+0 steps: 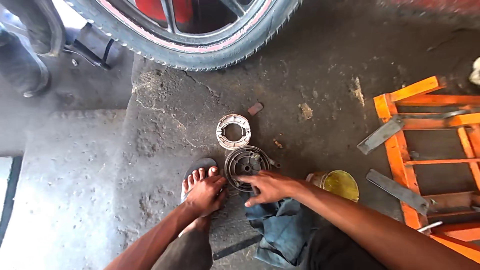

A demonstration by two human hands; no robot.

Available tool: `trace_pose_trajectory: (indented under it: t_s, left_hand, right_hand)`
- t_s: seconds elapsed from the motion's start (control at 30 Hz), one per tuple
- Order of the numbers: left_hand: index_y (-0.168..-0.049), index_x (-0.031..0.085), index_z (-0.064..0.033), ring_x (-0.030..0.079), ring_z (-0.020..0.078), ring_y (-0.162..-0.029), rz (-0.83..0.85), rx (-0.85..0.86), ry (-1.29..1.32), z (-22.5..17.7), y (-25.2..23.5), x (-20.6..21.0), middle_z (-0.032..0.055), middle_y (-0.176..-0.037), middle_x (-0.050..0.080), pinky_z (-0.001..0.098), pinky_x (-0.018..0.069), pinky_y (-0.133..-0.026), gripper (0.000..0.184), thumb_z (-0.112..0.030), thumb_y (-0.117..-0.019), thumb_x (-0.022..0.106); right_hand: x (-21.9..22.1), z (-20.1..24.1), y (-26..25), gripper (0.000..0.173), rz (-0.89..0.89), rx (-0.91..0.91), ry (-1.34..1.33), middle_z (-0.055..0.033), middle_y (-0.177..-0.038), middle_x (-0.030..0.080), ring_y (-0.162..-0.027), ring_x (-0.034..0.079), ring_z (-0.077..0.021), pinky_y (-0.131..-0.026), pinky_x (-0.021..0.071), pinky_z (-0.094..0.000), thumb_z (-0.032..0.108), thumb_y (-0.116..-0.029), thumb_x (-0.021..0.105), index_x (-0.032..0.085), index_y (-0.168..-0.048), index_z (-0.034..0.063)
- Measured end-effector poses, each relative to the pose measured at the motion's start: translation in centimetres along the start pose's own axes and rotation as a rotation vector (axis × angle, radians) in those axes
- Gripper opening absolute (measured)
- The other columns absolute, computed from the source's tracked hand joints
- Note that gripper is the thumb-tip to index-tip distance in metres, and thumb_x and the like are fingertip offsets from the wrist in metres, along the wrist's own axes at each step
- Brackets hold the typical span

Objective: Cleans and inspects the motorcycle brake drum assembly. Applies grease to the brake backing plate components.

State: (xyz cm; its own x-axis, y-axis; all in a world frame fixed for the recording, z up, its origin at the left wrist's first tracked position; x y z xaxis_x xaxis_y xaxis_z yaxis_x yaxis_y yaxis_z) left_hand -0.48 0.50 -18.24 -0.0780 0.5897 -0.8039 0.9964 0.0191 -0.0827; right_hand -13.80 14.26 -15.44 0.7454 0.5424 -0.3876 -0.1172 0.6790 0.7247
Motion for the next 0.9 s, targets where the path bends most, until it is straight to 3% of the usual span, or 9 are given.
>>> trace_pose_trajectory:
  t_s: [0.1,0.23,0.33,0.4,0.53,0.6,0.67,0.83,0.9]
  left_hand:
    - [-0.091,0.075,-0.0092,0.072,0.0176,-0.078,0.0,0.003,0.015,0.0,-0.1,0.1,0.0038,-0.081,0.071,0.0364,0.0614,-0.073,0.023,-0.027,-0.0915,0.061]
    - [-0.093,0.075,-0.0085,0.073,0.0198,-0.08,0.044,-0.038,0.036,0.1,0.0,-0.1,0.0052,-0.083,0.072,0.0387,0.0612,-0.074,0.022,-0.027,-0.0924,0.062]
    - [-0.095,0.075,-0.0074,0.074,0.0221,-0.083,0.053,-0.041,0.04,-0.1,0.0,-0.3,0.0073,-0.087,0.073,0.0417,0.0614,-0.077,0.023,-0.026,-0.0925,0.063]
    - [-0.094,0.075,-0.0083,0.073,0.021,-0.081,0.036,-0.03,0.03,-0.1,-0.1,-0.2,0.006,-0.085,0.073,0.0405,0.0615,-0.075,0.022,-0.026,-0.0918,0.063]
    - [-0.094,0.075,-0.0081,0.073,0.0204,-0.081,0.042,-0.045,0.041,0.2,0.2,-0.2,0.0058,-0.084,0.072,0.0398,0.0611,-0.075,0.021,-0.026,-0.0922,0.063]
    - [-0.094,0.075,-0.0082,0.073,0.02,-0.082,0.041,-0.048,0.031,0.3,0.4,-0.4,0.0056,-0.085,0.072,0.0395,0.0612,-0.076,0.022,-0.026,-0.0924,0.063]
    - [-0.093,0.075,-0.008,0.073,0.02,-0.08,0.019,-0.025,0.03,0.2,0.1,-0.2,0.0056,-0.084,0.072,0.0387,0.0615,-0.074,0.023,-0.027,-0.0922,0.062]
    - [-0.091,0.074,-0.0086,0.072,0.0187,-0.078,0.017,-0.036,0.034,0.4,0.3,-0.1,0.0046,-0.081,0.071,0.0375,0.061,-0.073,0.021,-0.027,-0.092,0.063]
    - [-0.091,0.075,-0.0086,0.072,0.0186,-0.078,0.014,-0.032,0.034,0.3,0.2,0.0,0.0046,-0.081,0.071,0.0369,0.061,-0.072,0.021,-0.027,-0.0913,0.063]
  right_hand:
    - [0.7,0.0,-0.2,0.073,0.081,0.015,-0.089,-0.0165,-0.087,0.067,-0.078,0.065,-0.0305,-0.08,0.0521,-0.0516,0.044,-0.0954,0.072,0.041,-0.155,0.0143]
    - [-0.2,-0.7,-0.6,0.057,-0.093,-0.071,-0.312,-0.0049,-0.069,0.055,-0.06,0.054,-0.0159,-0.063,0.0495,-0.0368,0.035,-0.0915,0.077,0.054,-0.137,0.0098]
    - [0.2,-0.8,-1.0,0.066,-0.049,-0.028,-0.228,-0.011,-0.08,0.065,-0.071,0.063,-0.0234,-0.073,0.0541,-0.0454,0.037,-0.089,0.08,0.052,-0.143,0.0109]
    - [0.6,-0.4,-1.0,0.065,0.014,-0.02,-0.191,-0.0135,-0.083,0.063,-0.074,0.062,-0.0263,-0.076,0.0517,-0.0488,0.035,-0.0908,0.079,0.051,-0.143,0.0081]
    - [-0.8,-0.2,-1.2,0.053,-0.171,-0.052,-0.313,-0.0044,-0.07,0.056,-0.061,0.054,-0.0155,-0.063,0.0493,-0.0362,0.033,-0.0877,0.081,0.059,-0.129,0.0081]
    - [-0.6,-0.1,-1.6,0.063,-0.132,-0.022,-0.244,-0.0093,-0.078,0.063,-0.069,0.061,-0.0214,-0.071,0.0536,-0.0427,0.034,-0.0869,0.082,0.056,-0.138,0.0092]
    - [0.1,0.1,-1.4,0.062,-0.05,0.009,-0.156,-0.0148,-0.087,0.066,-0.079,0.064,-0.0283,-0.079,0.053,-0.0504,0.036,-0.0887,0.081,0.055,-0.138,0.0071]
    - [-1.3,-0.3,-0.5,0.049,-0.213,-0.013,-0.199,-0.0055,-0.071,0.058,-0.062,0.057,-0.0184,-0.064,0.0501,-0.0397,0.036,-0.0859,0.083,0.064,-0.12,0.0067]
    - [-1.0,-0.9,-0.2,0.053,-0.162,0.035,-0.18,-0.0067,-0.074,0.06,-0.066,0.059,-0.0196,-0.068,0.0519,-0.0413,0.039,-0.0849,0.084,0.064,-0.121,0.0051]
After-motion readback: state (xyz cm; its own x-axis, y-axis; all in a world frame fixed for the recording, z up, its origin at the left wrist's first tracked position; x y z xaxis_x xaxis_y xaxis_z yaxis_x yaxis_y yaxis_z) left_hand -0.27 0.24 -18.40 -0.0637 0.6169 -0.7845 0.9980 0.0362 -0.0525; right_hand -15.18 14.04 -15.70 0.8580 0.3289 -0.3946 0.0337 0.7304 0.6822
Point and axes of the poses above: each hand's wrist, its own y-axis away from the middle knuckle, its own x-axis out of the palm, z = x × y, the point moved 5 cm from there along -y, towards the middle knuckle
